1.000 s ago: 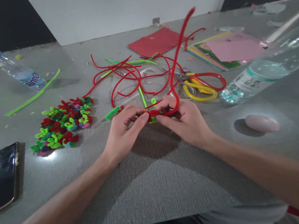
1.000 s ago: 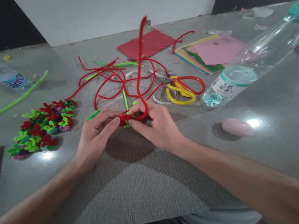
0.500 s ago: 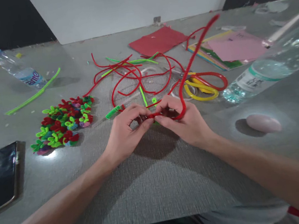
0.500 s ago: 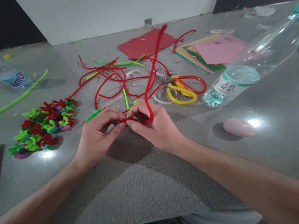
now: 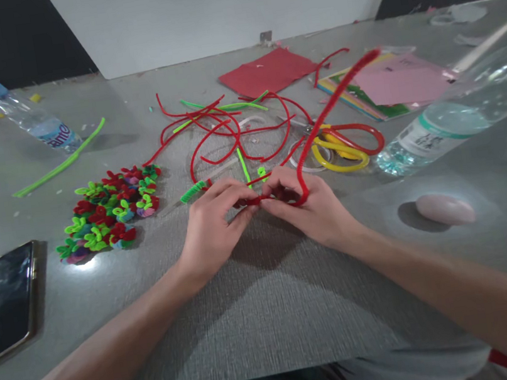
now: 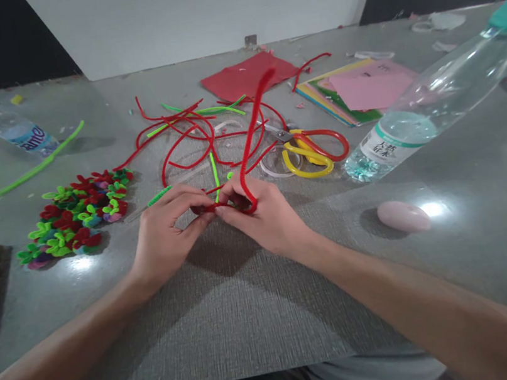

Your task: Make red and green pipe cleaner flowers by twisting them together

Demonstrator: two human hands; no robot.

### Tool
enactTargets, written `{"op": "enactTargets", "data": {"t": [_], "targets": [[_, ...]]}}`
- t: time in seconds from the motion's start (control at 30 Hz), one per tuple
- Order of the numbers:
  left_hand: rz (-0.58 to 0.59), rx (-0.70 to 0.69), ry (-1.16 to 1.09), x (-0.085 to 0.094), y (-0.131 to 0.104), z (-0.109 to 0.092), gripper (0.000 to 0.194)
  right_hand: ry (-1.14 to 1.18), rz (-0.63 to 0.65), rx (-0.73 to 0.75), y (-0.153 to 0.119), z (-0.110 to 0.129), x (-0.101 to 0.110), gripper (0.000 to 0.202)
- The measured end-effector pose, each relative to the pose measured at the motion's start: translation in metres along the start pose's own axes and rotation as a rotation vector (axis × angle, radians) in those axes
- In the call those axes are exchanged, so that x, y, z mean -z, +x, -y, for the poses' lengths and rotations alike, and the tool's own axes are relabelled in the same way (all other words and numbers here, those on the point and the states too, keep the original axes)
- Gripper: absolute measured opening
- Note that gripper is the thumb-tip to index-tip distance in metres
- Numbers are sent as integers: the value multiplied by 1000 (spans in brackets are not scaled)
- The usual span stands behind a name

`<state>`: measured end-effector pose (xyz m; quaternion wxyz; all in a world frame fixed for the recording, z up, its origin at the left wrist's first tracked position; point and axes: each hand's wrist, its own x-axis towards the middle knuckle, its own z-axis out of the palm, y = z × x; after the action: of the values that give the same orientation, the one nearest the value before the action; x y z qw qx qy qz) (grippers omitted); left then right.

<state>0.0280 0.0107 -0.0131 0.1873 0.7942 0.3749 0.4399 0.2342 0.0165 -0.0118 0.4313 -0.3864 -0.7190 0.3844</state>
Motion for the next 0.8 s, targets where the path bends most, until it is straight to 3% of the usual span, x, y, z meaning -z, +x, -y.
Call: {"op": "enactTargets", "data": {"t": [0.17, 0.4, 0.67, 0.8], "targets": [[25, -5, 19, 1, -1, -1, 11, 83, 7, -73, 1, 2, 0, 9], [101, 206, -152, 0, 0, -1, 13, 231, 23, -229, 3, 1, 3, 16], [22, 436, -338, 1, 2, 0, 6, 643, -2, -400, 6, -1, 5, 30], [5, 516, -573, -1, 5, -1, 10, 787, 6, -459, 6, 0, 7, 29]]}}
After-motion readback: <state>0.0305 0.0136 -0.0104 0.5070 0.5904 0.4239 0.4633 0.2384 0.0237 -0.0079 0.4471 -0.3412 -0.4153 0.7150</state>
